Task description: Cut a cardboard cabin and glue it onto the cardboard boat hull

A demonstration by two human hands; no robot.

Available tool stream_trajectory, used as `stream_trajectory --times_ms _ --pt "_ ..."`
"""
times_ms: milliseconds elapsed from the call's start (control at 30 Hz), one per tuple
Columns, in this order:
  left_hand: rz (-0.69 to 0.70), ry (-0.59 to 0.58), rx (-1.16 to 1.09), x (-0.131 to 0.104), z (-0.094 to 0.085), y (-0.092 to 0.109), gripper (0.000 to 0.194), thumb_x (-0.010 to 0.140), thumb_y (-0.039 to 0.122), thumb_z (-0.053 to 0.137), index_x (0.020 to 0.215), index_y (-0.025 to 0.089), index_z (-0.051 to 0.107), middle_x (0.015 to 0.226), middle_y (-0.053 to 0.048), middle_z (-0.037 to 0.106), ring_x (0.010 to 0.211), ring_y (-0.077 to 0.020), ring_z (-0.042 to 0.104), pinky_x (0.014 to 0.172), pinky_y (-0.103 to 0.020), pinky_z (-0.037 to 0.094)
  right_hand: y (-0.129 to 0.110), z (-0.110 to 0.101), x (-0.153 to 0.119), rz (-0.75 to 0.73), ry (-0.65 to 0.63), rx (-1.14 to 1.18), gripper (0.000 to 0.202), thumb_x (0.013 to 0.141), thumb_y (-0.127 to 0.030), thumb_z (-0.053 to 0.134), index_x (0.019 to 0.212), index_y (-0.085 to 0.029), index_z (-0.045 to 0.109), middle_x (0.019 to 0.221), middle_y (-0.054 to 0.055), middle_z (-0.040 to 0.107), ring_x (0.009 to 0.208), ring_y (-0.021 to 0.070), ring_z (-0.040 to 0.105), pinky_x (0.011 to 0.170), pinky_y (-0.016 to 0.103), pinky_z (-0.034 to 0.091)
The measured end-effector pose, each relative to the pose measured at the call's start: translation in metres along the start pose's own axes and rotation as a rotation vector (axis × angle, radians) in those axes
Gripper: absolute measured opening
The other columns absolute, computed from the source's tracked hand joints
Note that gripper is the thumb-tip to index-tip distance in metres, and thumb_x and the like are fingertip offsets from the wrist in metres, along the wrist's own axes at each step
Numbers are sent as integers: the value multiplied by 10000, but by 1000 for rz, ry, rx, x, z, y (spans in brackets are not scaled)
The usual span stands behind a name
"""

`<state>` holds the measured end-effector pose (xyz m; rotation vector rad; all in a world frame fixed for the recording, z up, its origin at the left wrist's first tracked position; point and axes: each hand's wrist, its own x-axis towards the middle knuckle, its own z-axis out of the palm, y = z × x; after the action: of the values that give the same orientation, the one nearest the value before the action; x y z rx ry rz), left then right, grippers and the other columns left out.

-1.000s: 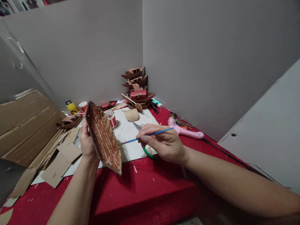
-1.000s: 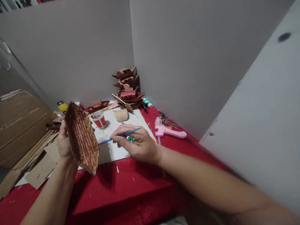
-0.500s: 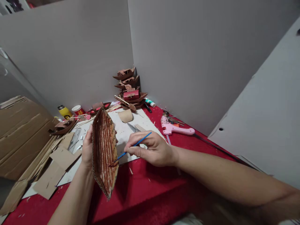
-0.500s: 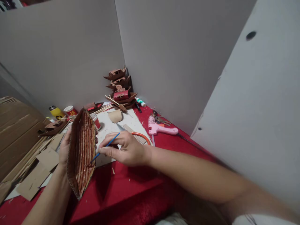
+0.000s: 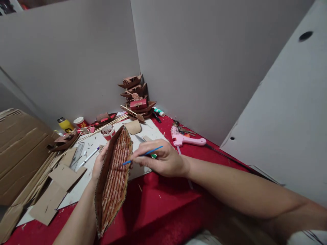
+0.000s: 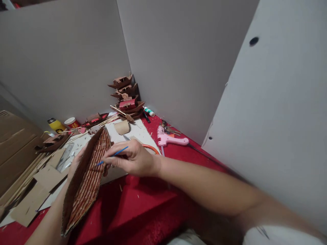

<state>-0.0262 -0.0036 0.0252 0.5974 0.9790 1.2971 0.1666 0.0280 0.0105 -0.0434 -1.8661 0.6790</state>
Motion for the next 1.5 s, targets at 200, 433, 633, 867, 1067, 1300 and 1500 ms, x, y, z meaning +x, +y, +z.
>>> stream_trajectory --times_ms 200,433,633,867,1067,1300,1500 --pt "-28 95 -19 -2 11 4 481 973 422 351 1071 99 694 697 -113 751 650 -261 738 617 -377 621 -3 -2 1 170 237 67 105 894 -199 613 877 -136 695 676 12 672 526 79 565 474 188 461" --pt "406 212 -274 7 5 12 492 982 498 341 1112 177 689 919 -75 777 938 -212 718 891 -370 561 10 -4 5 366 542 193 203 912 -344 596 1012 -173 642 773 12 688 564 83 589 499 204 483" --pt "649 222 -267 6 -2 16 409 969 495 390 1193 280 656 1241 -66 691 1214 -200 585 993 -397 490 19 5 2 526 412 460 526 737 -270 779 1204 -233 540 1260 106 618 1113 193 620 870 331 557" --pt "802 266 -204 -11 12 2 310 960 466 442 1142 356 667 1282 -3 666 1286 -188 525 979 -350 499 18 26 -2 635 320 642 841 595 -264 876 1312 -273 437 1461 121 438 1307 235 478 1038 385 453" --pt "849 88 -53 -27 26 -14 341 909 424 577 1249 405 584 1303 11 652 1280 -197 531 1005 -347 477 15 21 2 538 301 594 720 634 -269 851 1264 -233 505 1196 77 645 1102 209 620 992 383 484" --pt "824 31 62 -42 20 -4 409 724 365 801 1108 308 673 1136 -2 725 1076 -203 648 901 -295 522 6 2 9 396 243 593 758 626 -226 855 1298 -243 506 1191 73 627 1060 189 623 900 312 534" --pt "952 196 261 -33 5 -9 411 706 346 780 1079 202 681 945 -46 746 935 -237 690 905 -372 520 -5 -3 10 365 260 728 762 592 -202 886 1252 -276 512 1203 53 600 1039 186 622 849 288 555"
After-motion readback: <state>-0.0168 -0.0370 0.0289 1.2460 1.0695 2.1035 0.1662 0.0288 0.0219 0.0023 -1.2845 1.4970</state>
